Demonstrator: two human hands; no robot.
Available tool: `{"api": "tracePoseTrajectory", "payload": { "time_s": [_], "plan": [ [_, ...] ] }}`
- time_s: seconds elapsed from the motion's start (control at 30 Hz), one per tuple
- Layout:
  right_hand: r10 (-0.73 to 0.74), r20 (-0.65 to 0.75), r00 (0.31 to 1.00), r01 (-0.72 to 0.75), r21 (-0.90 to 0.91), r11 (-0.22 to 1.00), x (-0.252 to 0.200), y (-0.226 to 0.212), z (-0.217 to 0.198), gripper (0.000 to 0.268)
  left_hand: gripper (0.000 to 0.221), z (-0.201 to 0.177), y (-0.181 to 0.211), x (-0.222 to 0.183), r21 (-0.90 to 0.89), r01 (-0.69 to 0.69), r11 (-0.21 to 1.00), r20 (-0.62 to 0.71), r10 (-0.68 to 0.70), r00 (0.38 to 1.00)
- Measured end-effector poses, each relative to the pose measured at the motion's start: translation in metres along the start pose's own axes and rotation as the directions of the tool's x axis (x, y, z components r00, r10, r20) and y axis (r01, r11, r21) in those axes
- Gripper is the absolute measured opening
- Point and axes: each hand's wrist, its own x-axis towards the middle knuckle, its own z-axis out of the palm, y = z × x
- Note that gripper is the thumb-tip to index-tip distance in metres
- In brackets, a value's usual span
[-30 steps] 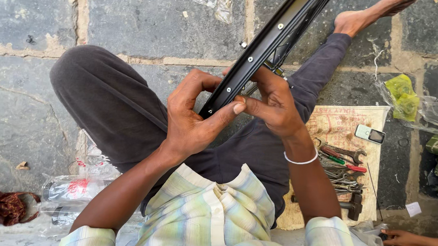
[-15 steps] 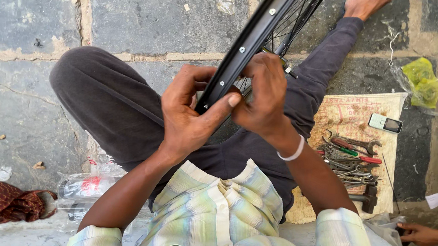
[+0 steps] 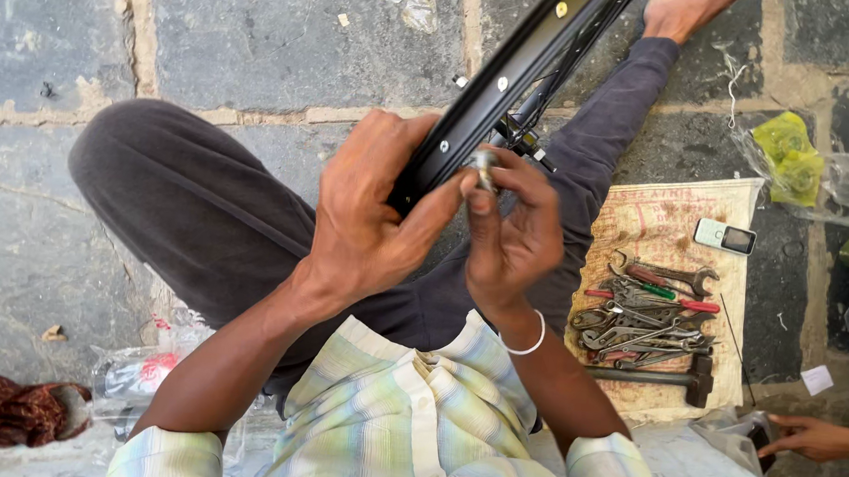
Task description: The person is manually inserting spokes into the rim of a bicycle wheel and tightening the nipples by hand while sitting on the ground.
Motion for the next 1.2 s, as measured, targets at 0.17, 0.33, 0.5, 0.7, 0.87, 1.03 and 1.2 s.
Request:
{"api": "tracePoseTrajectory", "payload": {
  "time_s": [0.17,0.33,0.5,0.7,0.87,1.03,1.2],
  "plan": [
    [0.175,0.171,0.970,-0.198,0.128,0.972,-0.015,0.010,0.002,0.021,0.043,0.006,-0.006,-0.031,-0.044,-0.016,0.999,-0.108,0.012,0.994],
    [0.152,0.587,0.795,-0.370,0.271,0.888,0.023,0.005,-0.015,0.053,0.047,0.009,-0.017,-0.046,-0.106,0.006,0.994,-0.211,-0.028,0.977],
    [0.160,0.793,0.588,-0.479,0.181,0.859,0.061,-0.003,-0.015,0.045,0.039,0.006,-0.024,-0.038,-0.116,0.068,0.991,-0.204,-0.090,0.975],
    [-0.110,0.400,0.910,0.221,-0.244,0.944,0.021,0.013,0.004,0.027,0.046,0.008,-0.015,-0.034,-0.193,0.000,0.981,-0.159,-0.031,0.987],
    [-0.321,0.137,0.937,0.349,-0.382,0.856,-0.020,0.009,0.035,0.026,0.052,0.004,-0.007,-0.028,-0.165,0.039,0.985,-0.210,-0.074,0.975],
    [-0.322,0.282,0.904,0.402,-0.301,0.865,0.017,-0.012,0.024,0.021,0.045,-0.005,-0.025,-0.026,-0.264,0.000,0.964,-0.079,-0.022,0.997],
    [-0.117,0.711,0.693,0.199,-0.033,0.979,0.074,-0.012,-0.008,0.034,0.040,0.002,-0.033,-0.030,-0.202,-0.010,0.979,-0.139,-0.019,0.990]
  ]
}}
